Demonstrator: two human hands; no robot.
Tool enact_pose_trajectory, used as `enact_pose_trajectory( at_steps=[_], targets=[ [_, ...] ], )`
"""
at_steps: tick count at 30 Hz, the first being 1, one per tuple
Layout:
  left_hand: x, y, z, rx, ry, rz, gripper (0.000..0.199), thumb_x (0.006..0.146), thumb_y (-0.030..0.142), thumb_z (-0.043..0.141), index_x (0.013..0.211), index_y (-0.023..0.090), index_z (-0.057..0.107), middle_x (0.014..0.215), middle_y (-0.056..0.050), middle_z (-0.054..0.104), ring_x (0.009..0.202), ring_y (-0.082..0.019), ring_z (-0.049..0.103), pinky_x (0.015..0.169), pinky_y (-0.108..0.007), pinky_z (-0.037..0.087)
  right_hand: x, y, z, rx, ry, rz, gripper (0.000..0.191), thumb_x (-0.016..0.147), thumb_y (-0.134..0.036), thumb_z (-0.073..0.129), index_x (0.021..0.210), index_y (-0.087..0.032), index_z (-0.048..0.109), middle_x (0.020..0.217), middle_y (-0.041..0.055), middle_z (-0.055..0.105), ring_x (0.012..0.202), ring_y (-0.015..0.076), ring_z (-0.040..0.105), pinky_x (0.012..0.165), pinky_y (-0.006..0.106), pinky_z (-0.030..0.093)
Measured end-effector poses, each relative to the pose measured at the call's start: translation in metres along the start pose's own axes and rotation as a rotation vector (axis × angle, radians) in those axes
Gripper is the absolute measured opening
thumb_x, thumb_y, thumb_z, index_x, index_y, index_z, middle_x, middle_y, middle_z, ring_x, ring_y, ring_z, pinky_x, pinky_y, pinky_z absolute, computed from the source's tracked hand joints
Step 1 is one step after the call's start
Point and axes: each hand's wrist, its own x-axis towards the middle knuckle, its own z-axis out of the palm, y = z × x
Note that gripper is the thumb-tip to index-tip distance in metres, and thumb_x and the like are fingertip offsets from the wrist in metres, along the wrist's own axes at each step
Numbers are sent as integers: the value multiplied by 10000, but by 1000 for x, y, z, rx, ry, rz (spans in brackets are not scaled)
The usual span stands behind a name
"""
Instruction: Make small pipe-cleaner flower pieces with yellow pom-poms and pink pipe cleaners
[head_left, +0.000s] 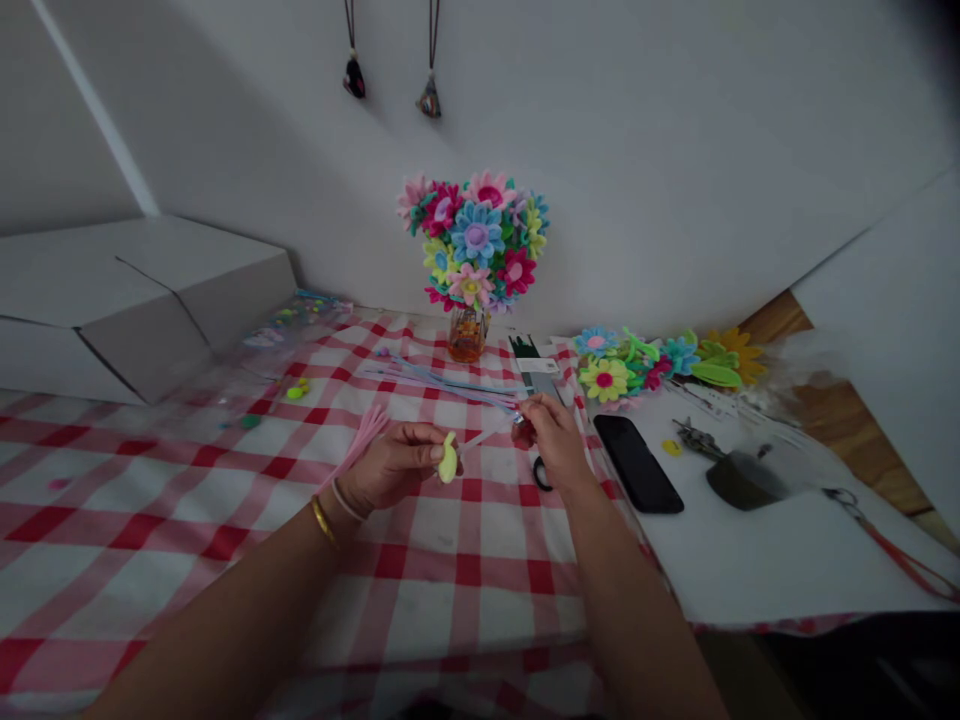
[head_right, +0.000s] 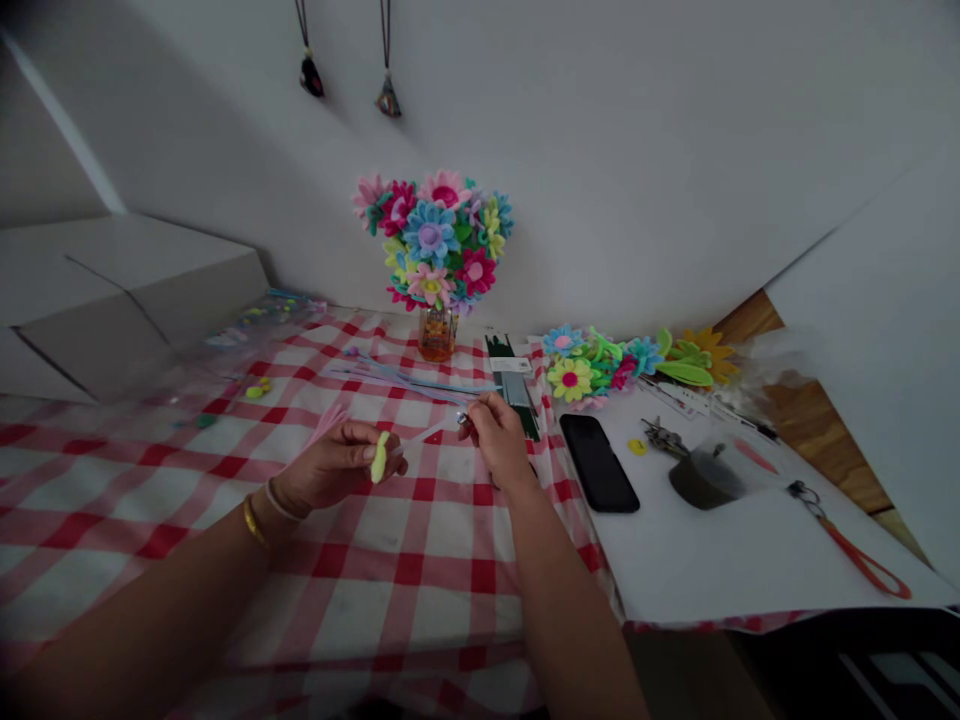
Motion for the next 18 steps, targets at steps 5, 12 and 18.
enact_pose_trajectory(
  at_steps=[5, 12, 18],
  targets=[
    [0, 0, -1, -4, 12, -8, 89, 651, 197, 679, 705, 126, 678, 628, -29, 610, 590, -126, 547, 697, -329, 441, 0, 0, 0, -22, 11, 10, 146, 711, -323, 504, 648, -192, 500, 461, -36, 549, 409, 84, 436, 417, 210, 290],
    [0, 0, 1, -10, 9, -13, 86, 646, 195, 683, 686, 120, 668, 589, -24, 586, 581, -123, 544, 664, -312, 436, 1, 2, -2, -12, 1, 5, 138, 718, -313, 511, 655, -189, 506, 455, -34, 550, 412, 81, 433, 414, 204, 285],
    [0, 2, 3, 12, -3, -10, 98, 650, 208, 680, 660, 112, 663, 572, -18, 571, 564, -115, 532, 661, -310, 431, 1, 2, -2, -14, 6, 13, 149, 715, -325, 513, 645, -194, 502, 451, -38, 551, 403, 85, 430, 409, 209, 283]
  ],
)
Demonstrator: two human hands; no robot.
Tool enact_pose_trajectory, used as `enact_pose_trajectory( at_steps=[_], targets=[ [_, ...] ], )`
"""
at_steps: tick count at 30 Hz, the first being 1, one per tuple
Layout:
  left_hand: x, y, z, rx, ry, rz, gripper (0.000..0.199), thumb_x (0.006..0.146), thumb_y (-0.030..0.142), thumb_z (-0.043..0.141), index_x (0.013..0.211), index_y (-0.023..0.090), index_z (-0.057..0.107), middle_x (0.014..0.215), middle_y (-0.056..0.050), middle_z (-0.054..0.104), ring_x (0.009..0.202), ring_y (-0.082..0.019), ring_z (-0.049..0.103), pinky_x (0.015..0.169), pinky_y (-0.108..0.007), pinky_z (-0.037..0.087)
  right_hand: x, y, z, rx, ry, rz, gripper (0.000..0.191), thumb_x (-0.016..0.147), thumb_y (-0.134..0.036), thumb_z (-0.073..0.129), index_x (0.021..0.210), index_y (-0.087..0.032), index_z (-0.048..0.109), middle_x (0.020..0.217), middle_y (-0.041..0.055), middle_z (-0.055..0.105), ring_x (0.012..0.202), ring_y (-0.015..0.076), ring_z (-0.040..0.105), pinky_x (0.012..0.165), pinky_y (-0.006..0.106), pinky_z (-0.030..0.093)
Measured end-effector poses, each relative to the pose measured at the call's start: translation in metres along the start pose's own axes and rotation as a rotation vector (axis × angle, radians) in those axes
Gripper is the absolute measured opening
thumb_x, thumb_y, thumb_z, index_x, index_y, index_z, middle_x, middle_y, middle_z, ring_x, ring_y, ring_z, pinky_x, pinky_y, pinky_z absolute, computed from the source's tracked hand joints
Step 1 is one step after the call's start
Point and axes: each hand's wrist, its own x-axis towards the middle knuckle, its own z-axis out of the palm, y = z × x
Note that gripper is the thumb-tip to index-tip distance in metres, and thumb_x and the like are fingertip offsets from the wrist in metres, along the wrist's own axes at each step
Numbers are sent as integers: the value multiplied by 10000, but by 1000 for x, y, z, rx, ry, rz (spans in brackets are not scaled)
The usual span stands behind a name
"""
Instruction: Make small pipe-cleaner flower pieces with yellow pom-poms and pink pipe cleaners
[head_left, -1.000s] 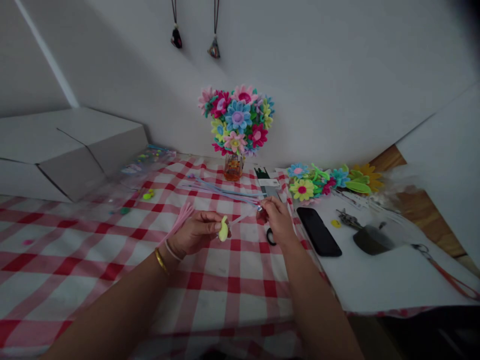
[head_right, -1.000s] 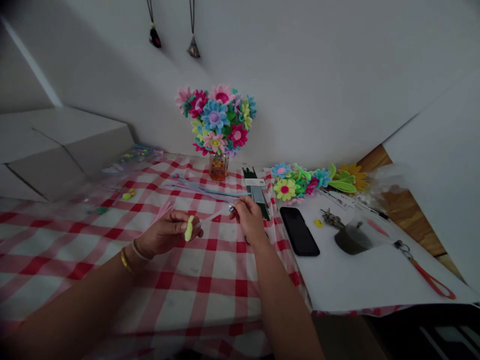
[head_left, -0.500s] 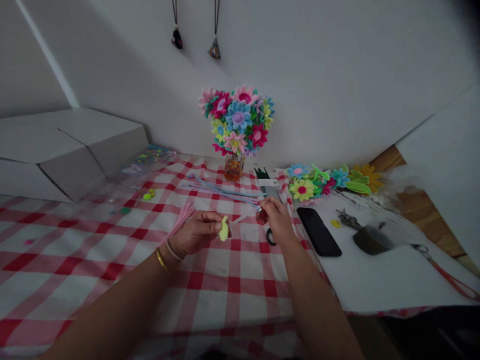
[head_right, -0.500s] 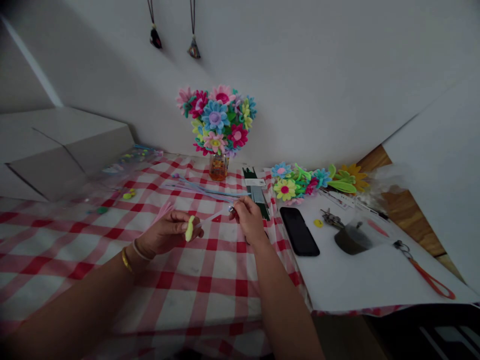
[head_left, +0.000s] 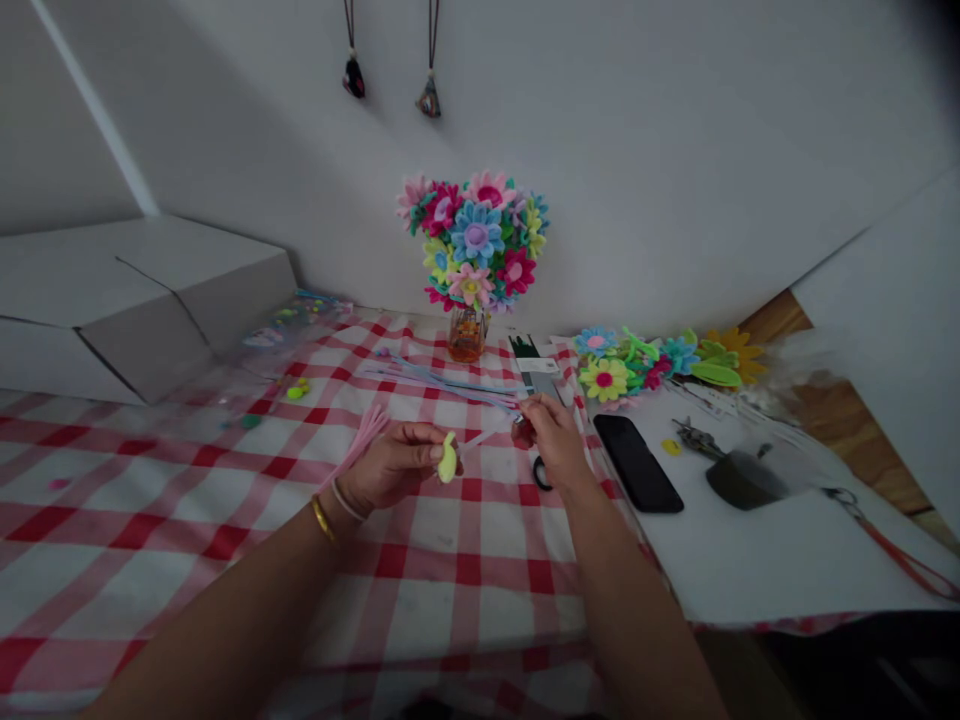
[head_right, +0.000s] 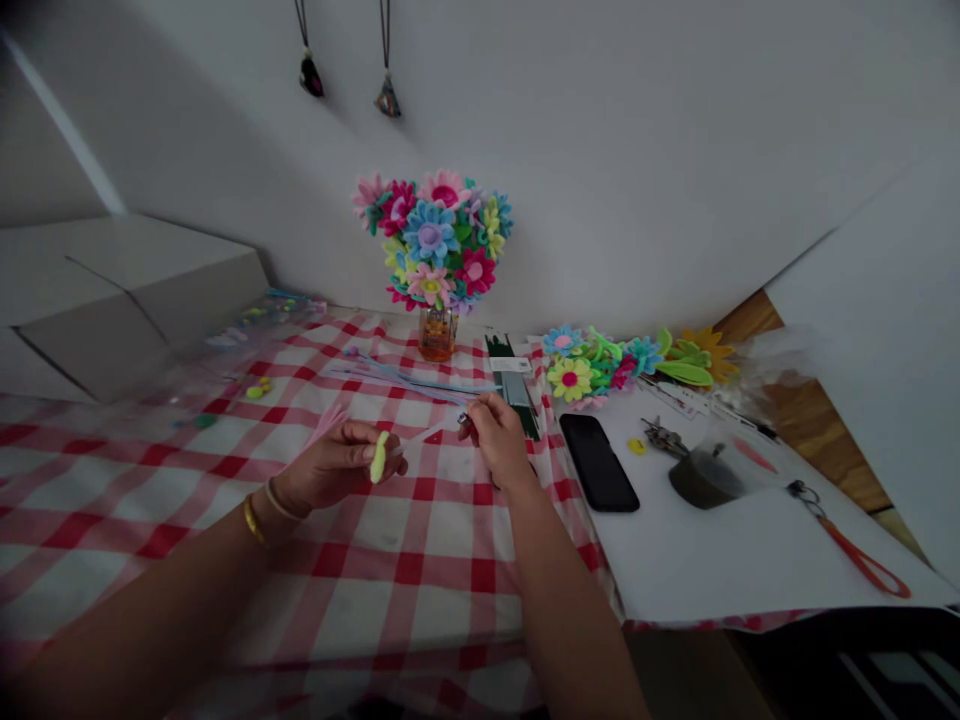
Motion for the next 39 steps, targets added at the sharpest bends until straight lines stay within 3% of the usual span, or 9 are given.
enact_pose_trajectory(
  at_steps=[39],
  targets=[
    [0, -1, -2, -12, -21, -1, 85, 660, 199, 669, 688, 119, 677, 586, -25, 590, 568, -121, 540, 681, -324, 432, -1, 0, 0, -2, 1, 3, 148, 710, -318, 514, 633, -193, 495, 437, -35, 541, 388, 81, 414, 403, 207, 279]
  ],
)
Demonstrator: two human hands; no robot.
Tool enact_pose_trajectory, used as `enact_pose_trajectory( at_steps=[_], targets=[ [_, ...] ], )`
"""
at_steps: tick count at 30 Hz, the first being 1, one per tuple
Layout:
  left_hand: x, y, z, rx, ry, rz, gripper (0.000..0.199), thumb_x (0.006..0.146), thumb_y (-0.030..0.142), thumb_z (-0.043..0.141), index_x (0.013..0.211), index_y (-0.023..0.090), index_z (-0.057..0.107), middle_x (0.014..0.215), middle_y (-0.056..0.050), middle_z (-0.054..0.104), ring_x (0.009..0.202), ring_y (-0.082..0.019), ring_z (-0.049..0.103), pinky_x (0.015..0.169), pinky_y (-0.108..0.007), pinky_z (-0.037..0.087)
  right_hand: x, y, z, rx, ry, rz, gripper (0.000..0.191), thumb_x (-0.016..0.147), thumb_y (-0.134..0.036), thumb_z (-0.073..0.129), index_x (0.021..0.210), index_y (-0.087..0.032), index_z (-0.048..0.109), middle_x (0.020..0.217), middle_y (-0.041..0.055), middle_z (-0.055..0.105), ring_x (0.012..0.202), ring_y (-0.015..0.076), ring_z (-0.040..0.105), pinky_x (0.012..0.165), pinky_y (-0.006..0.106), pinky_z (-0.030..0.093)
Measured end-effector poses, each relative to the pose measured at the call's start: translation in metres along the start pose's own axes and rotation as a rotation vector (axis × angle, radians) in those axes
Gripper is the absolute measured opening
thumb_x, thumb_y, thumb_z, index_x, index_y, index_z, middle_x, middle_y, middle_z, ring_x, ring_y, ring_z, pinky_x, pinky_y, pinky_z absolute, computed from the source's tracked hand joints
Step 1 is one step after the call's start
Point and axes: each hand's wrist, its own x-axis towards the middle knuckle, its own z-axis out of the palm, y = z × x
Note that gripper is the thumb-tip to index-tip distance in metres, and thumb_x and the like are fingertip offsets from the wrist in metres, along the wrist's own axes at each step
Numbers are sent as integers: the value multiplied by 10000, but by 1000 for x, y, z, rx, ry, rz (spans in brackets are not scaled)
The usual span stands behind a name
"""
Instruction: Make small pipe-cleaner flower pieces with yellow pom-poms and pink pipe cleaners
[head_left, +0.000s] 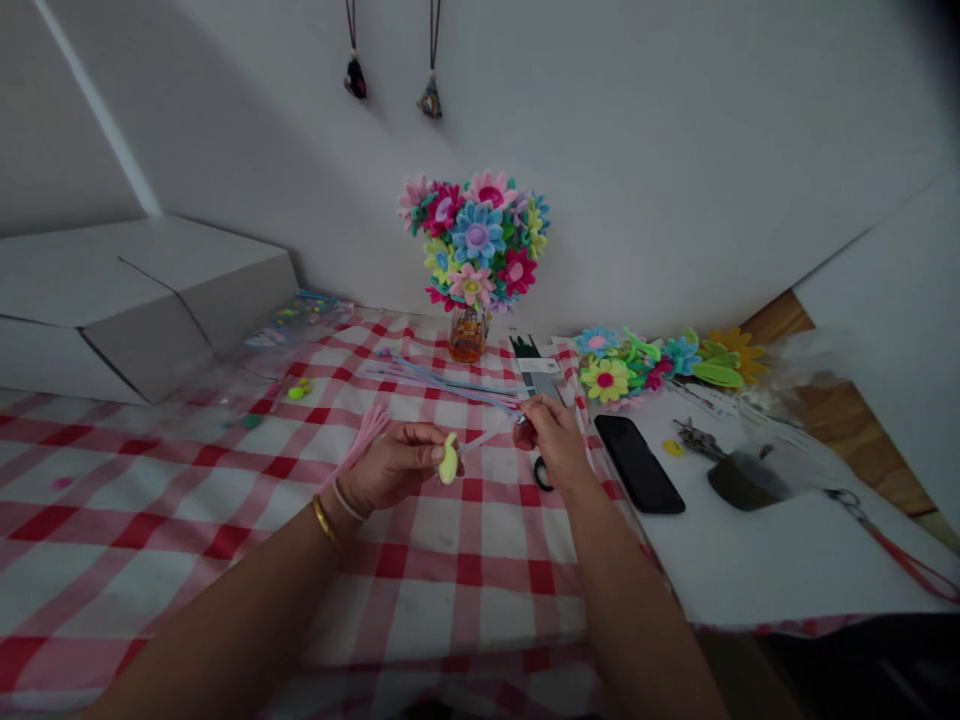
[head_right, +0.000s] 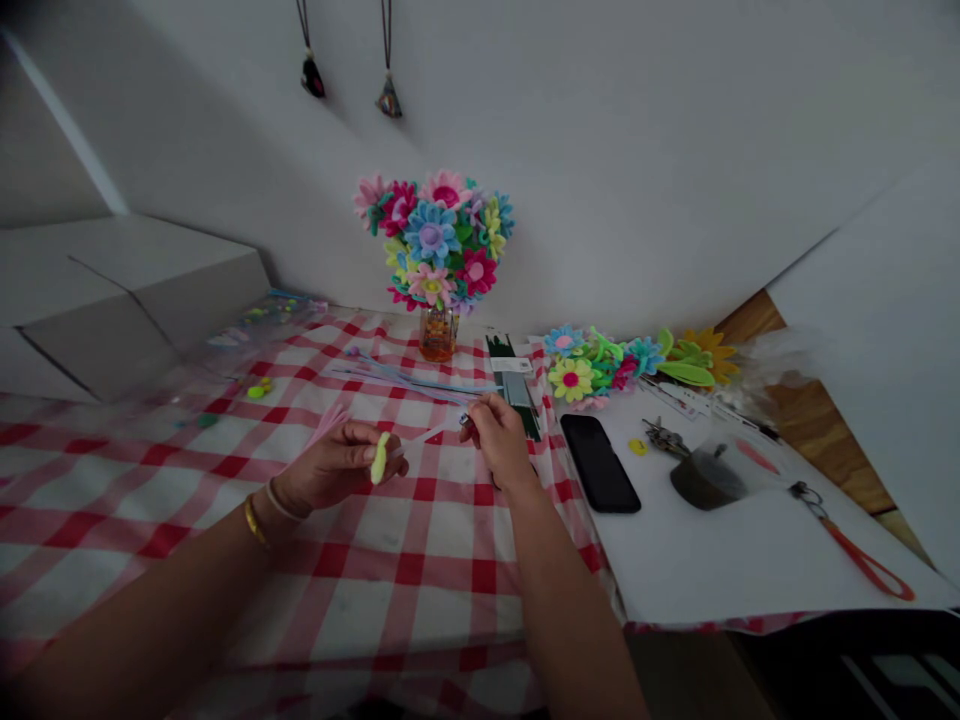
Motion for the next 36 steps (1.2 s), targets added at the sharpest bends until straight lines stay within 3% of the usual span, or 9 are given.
enact_pose_trajectory(
  at_steps=[19, 25, 28, 31, 34, 36],
  targets=[
    [0, -2, -2, 7, 1, 3, 93, 661, 210, 670, 693, 123, 678, 590, -27, 595, 572, -124, 541, 672, -320, 437, 1, -1, -1, -51, 2, 11, 224, 722, -400, 514, 660, -186, 495, 456, -41, 534, 396, 78, 423, 414, 202, 291],
    [1, -1, -3, 30, 6, 25, 93, 690, 208, 646, 701, 121, 678, 624, -34, 610, 610, -133, 551, 712, -328, 428, 4, 3, -11, -503, -117, 12, 381, 799, -539, 382, 767, -186, 525, 703, 25, 623, 626, 130, 571, 576, 240, 387],
    [1, -2, -3, 17, 43, 40, 99, 696, 215, 644, 718, 124, 674, 650, -40, 620, 640, -141, 558, 710, -323, 426, 3, 9, -12, -874, -198, 0, 367, 811, -520, 386, 830, -190, 545, 805, 54, 637, 732, 178, 587, 639, 284, 383],
    [3, -2, -1, -1, 98, 49, 93, 688, 211, 652, 721, 125, 670, 660, -45, 626, 648, -141, 557, 679, -299, 422, 1, 13, -10, -1159, -242, -39, 308, 795, -477, 453, 797, -198, 584, 780, 53, 648, 764, 207, 584, 700, 330, 362],
    [4, 0, 3, -7, 147, 46, 76, 686, 190, 650, 685, 116, 662, 638, -45, 621, 617, -124, 543, 628, -264, 409, 0, 11, -6, -1245, -192, -144, 250, 785, -415, 500, 714, -209, 622, 713, 38, 652, 738, 198, 586, 744, 350, 346],
    [5, 1, 6, -13, 175, 33, 76, 683, 185, 652, 669, 111, 659, 633, -45, 618, 605, -116, 535, 605, -250, 403, -1, 7, -2, -1185, -86, -317, 198, 790, -362, 509, 770, -214, 639, 732, 35, 653, 739, 185, 581, 741, 331, 355]
  ],
)
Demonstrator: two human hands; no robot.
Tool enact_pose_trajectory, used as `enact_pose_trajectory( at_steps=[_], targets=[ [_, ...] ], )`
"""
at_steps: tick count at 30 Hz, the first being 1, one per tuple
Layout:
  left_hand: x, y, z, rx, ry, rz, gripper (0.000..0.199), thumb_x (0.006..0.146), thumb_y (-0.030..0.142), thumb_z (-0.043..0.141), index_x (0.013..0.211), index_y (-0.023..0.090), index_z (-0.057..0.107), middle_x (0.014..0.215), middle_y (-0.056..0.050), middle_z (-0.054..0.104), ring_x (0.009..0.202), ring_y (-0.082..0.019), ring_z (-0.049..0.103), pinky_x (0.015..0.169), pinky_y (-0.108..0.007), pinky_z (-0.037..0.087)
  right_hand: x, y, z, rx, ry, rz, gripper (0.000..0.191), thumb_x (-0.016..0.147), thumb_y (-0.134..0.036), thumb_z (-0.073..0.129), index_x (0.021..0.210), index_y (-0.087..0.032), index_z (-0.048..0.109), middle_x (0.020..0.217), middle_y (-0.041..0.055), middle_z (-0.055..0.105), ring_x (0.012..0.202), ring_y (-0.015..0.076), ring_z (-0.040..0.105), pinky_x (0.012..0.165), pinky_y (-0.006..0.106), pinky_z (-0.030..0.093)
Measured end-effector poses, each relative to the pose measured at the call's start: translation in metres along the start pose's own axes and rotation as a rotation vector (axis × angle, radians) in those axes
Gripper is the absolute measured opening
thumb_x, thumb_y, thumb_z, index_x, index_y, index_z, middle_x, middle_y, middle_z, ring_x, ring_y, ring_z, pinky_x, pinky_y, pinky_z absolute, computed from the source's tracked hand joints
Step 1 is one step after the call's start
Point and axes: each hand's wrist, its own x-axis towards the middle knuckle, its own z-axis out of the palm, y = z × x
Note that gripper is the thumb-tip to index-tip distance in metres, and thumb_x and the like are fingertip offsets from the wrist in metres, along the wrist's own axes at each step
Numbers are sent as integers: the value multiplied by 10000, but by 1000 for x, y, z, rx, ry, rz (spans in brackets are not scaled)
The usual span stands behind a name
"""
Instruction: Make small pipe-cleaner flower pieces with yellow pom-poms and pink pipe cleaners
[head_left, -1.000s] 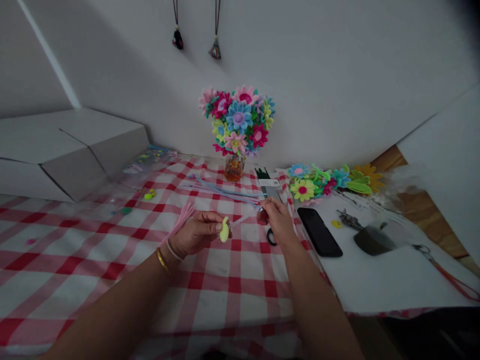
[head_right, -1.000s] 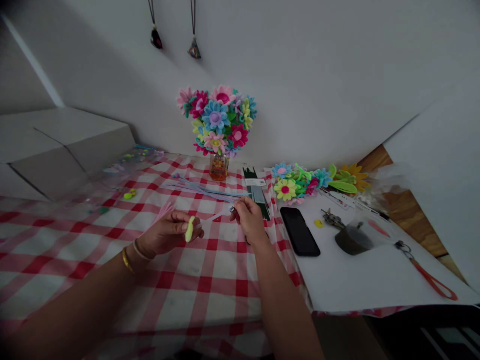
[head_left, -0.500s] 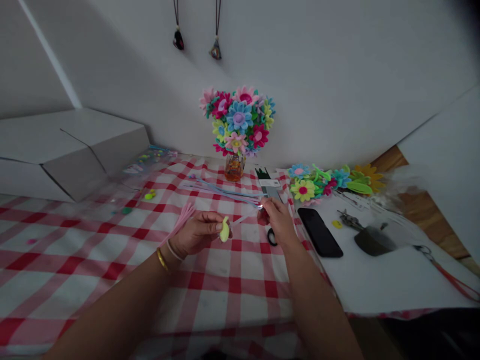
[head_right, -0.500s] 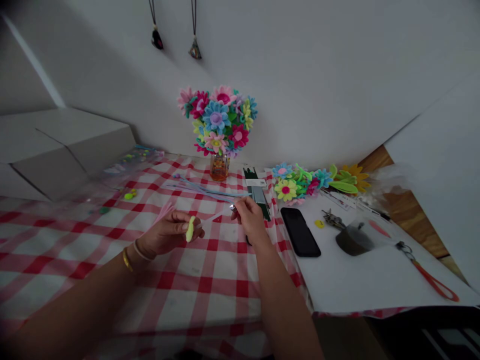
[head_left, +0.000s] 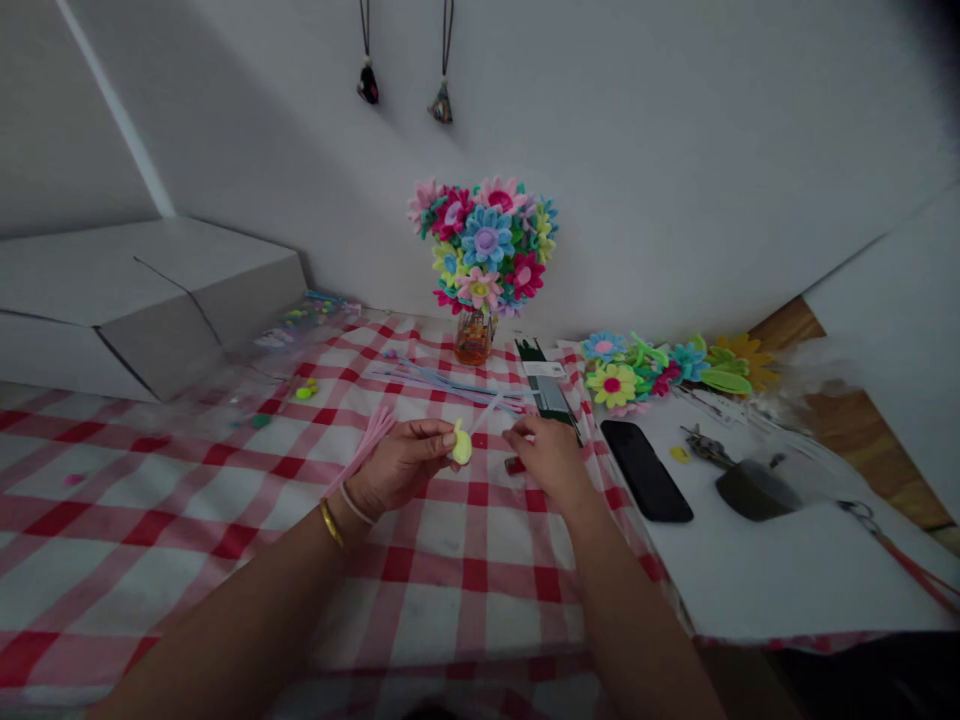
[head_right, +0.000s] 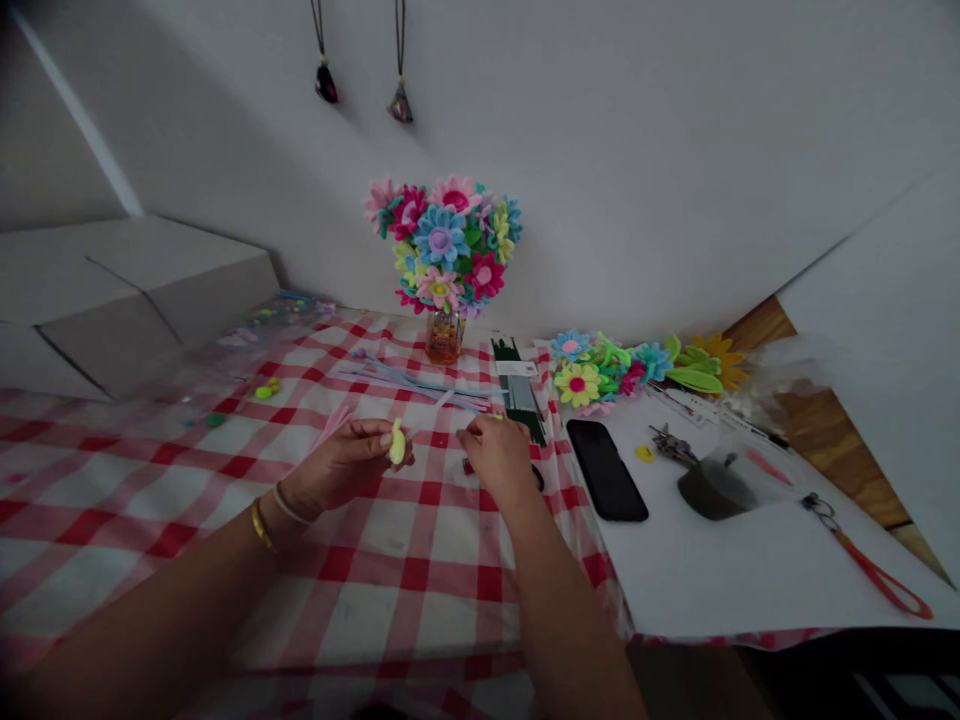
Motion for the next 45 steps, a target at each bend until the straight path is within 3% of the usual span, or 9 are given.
enact_pose_trajectory(
  at_steps=[4, 9, 15, 17, 19, 22, 25, 30, 45],
  targets=[
    [0, -2, 2, 4, 1, -45, 73, 675, 187, 664, 685, 115, 667, 646, -44, 628, 605, -113, 545, 617, -249, 406, -4, -13, -7, 7, 357, -283, 229, 792, -295, 540, 1008, -256, 607, 804, 18, 647, 810, 172, 540, 778, 322, 329],
    [-1, -7, -2, 58, -128, -103, 76, 709, 175, 639, 745, 123, 682, 693, -47, 653, 659, -122, 577, 677, -257, 419, -11, -24, -8, -105, 437, -458, 109, 794, -259, 564, 820, -313, 654, 758, -28, 645, 788, 143, 507, 804, 340, 253],
    [-5, 0, 2, 50, -184, -142, 95, 700, 200, 646, 767, 148, 689, 811, -76, 683, 773, -187, 620, 819, -378, 409, -6, -12, -15, -94, 484, -353, 84, 782, -225, 577, 806, -281, 636, 756, -31, 665, 798, 162, 511, 826, 378, 245],
    [-5, 3, 5, 120, -200, -134, 99, 703, 209, 642, 747, 136, 693, 825, -89, 686, 808, -202, 619, 837, -381, 402, -5, -7, -19, 93, 548, -243, 60, 768, -231, 585, 811, -253, 620, 776, -15, 655, 810, 171, 522, 829, 380, 290],
    [-4, 4, 7, 235, -159, -102, 113, 699, 213, 644, 733, 118, 695, 803, -95, 689, 809, -198, 614, 824, -350, 410, -6, -6, -21, 423, 571, -128, 77, 770, -262, 573, 838, -230, 590, 799, -1, 631, 773, 158, 544, 761, 342, 377],
    [-2, 5, 7, 391, -30, -52, 123, 679, 222, 659, 724, 114, 696, 752, -81, 691, 733, -173, 605, 755, -304, 427, -12, -11, -22, 899, 476, -40, 104, 788, -306, 539, 846, -220, 549, 748, -8, 585, 637, 122, 556, 582, 260, 435],
    [-2, 6, 7, 469, 17, -24, 124, 682, 231, 654, 722, 121, 697, 736, -68, 688, 705, -160, 593, 723, -289, 430, -19, -19, -23, 1077, 348, -57, 96, 779, -309, 550, 821, -223, 542, 680, -21, 558, 555, 103, 532, 498, 227, 427],
    [-3, 8, 11, 479, -27, -9, 110, 698, 223, 640, 718, 132, 698, 716, -55, 681, 686, -146, 586, 698, -269, 431, -26, -27, -24, 1045, 197, -71, 107, 786, -308, 542, 837, -215, 539, 684, -4, 558, 553, 108, 524, 488, 237, 450],
    [-3, 4, 10, 418, 1, -8, 66, 660, 179, 674, 702, 133, 696, 676, -32, 673, 661, -130, 581, 666, -254, 435, -25, -30, -25, 971, 52, -80, 85, 793, -267, 537, 850, -204, 531, 692, -7, 569, 561, 105, 545, 518, 242, 475]
  ],
)
